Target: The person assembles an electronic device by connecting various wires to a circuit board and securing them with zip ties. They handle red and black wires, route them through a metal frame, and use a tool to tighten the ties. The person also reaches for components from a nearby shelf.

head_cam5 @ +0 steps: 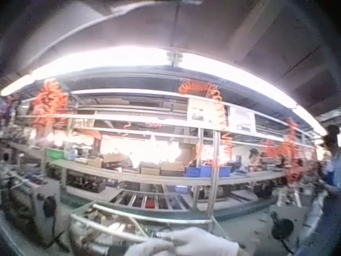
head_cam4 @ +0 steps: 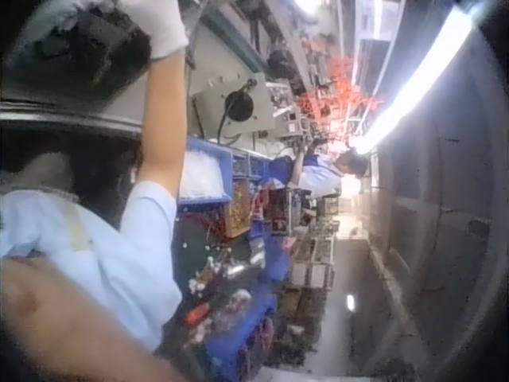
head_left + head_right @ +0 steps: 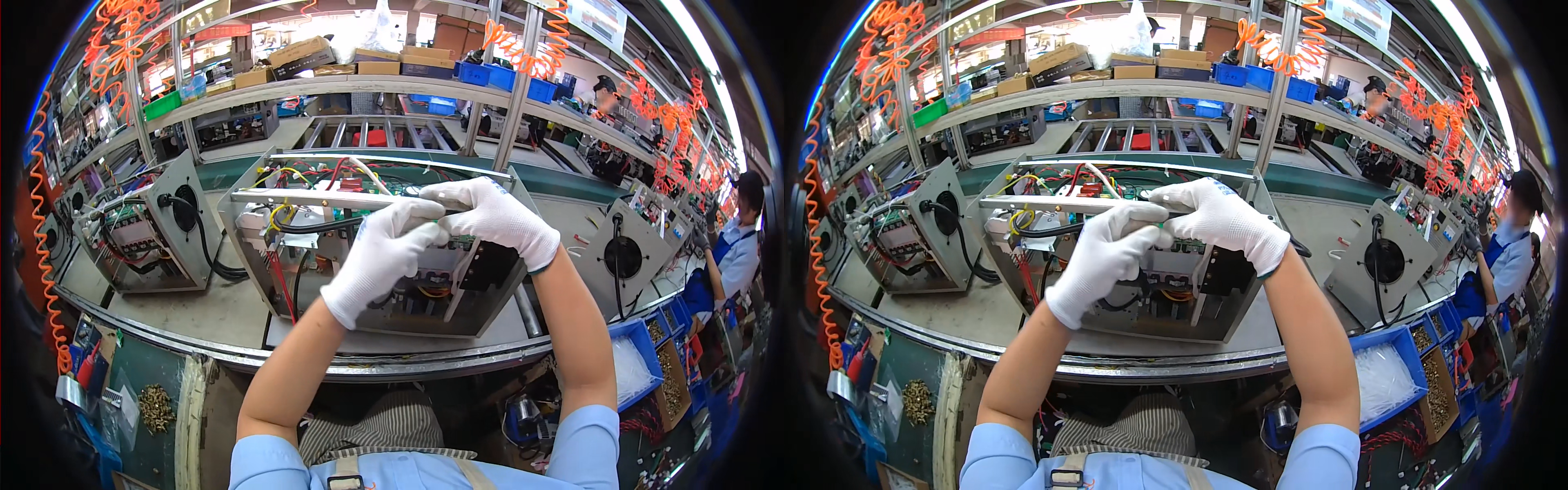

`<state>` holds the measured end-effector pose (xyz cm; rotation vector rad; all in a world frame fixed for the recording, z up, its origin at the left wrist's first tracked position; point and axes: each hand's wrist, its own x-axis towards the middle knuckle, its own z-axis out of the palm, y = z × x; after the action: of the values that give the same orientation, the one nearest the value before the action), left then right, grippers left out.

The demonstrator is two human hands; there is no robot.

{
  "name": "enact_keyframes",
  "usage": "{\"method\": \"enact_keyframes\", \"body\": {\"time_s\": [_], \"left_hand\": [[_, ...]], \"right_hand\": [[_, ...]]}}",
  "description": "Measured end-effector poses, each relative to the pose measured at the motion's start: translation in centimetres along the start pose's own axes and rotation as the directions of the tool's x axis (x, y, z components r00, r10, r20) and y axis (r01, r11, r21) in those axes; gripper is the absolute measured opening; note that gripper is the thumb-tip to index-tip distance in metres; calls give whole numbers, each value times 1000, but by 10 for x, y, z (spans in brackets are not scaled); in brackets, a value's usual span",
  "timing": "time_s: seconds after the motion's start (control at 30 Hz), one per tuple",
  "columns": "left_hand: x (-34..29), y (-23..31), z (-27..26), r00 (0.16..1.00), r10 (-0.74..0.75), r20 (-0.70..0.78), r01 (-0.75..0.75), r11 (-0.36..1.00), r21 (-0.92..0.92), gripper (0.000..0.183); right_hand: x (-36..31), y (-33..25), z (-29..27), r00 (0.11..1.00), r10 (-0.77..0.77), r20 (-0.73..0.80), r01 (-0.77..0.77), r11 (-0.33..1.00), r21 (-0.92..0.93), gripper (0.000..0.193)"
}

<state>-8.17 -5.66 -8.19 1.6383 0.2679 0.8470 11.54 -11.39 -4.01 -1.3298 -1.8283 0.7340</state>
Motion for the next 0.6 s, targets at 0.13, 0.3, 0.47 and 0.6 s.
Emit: {"method": "enact_keyframes", "body": {"time_s": [0.13, 0.3, 0.47, 0.6], "left_hand": [[5, 4, -10, 996, 16, 91, -15, 1000, -11, 21], [9, -5, 1, 995, -70, -65, 72, 997, 20, 22], [10, -9, 3, 994, -85, -64, 88, 995, 43, 25], [10, -7, 5, 996, -66, -59, 71, 994, 86, 25]], "right_hand": [[1, -12, -4, 997, 33, 64, -33, 999, 1, 49], [2, -6, -7, 998, 36, 54, -30, 994, -104, 42], [1, -4, -5, 1000, 9, 10, -8, 995, -101, 38], [-1, -5, -5, 1000, 2, -1, -2, 996, -89, 39]]}}
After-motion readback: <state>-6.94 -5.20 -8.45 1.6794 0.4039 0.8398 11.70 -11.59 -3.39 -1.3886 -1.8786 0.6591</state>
